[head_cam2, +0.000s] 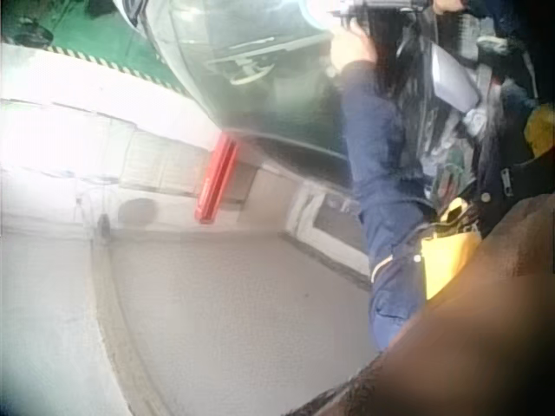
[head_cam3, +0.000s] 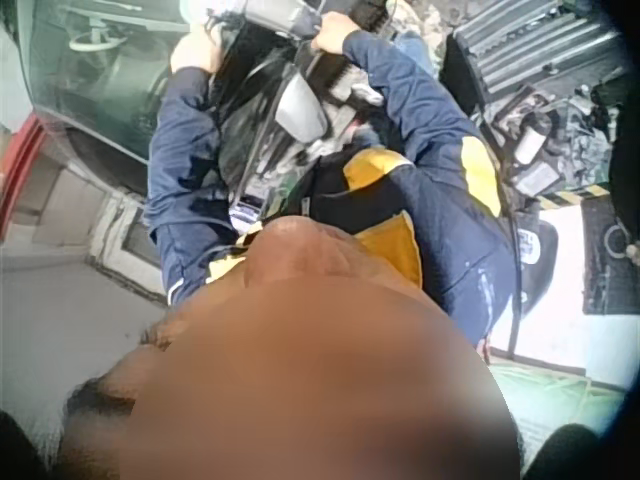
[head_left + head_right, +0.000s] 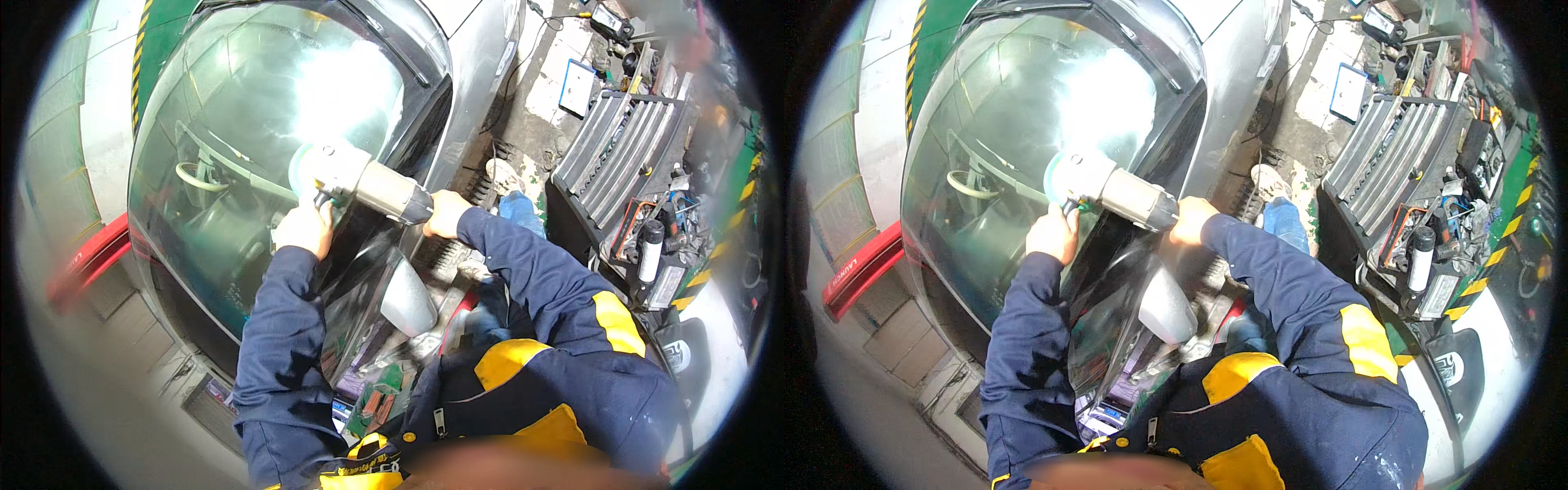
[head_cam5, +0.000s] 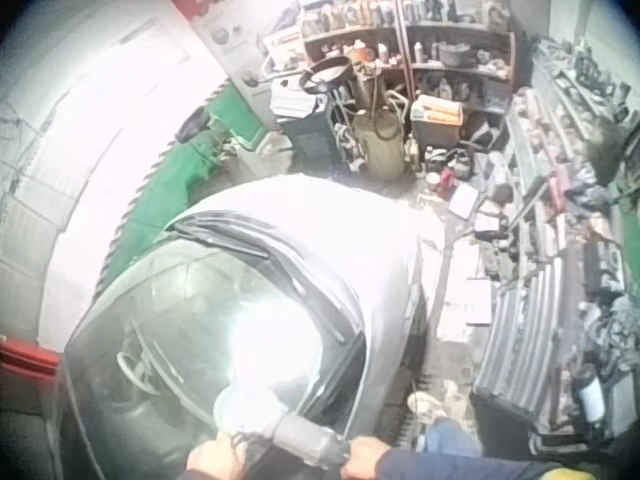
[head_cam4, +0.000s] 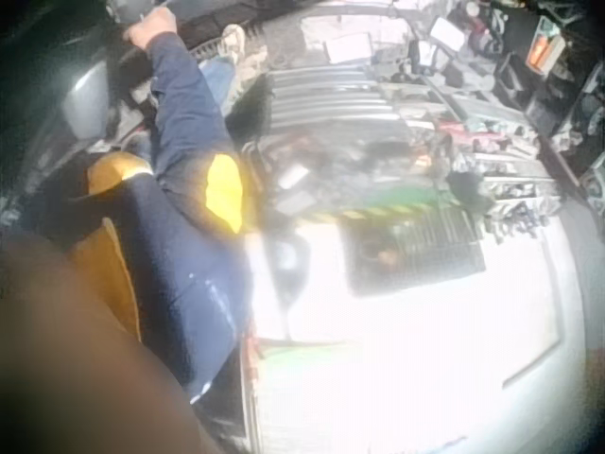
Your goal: The person uses a handheld electric polisher with a green pad to polish the car's windshield. They move the tool in circular and sweeping motions across the glass surface, covering multiple areas from the lower edge to the upper corners. The person holds the polisher with both hands and adjusts position as needed.
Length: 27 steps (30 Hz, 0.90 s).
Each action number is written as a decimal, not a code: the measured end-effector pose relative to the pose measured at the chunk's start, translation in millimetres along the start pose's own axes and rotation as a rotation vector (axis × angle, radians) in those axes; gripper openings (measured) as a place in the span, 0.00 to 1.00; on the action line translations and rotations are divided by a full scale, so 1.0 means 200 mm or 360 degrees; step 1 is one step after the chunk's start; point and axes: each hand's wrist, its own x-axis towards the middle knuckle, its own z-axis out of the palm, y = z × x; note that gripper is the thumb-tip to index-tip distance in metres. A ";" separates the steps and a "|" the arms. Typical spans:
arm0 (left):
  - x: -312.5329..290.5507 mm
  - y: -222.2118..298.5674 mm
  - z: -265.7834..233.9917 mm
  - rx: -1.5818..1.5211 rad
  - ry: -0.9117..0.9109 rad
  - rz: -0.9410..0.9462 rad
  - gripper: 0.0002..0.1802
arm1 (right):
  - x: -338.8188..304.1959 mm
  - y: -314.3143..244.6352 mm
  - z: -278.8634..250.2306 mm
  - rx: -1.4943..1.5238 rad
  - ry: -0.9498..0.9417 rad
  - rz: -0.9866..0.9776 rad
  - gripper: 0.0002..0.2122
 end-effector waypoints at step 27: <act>0.20 0.16 0.10 -0.0334 -0.0029 0.0138 0.30 | -0.15 0.18 -0.26 -0.0027 0.0416 -0.0195 0.26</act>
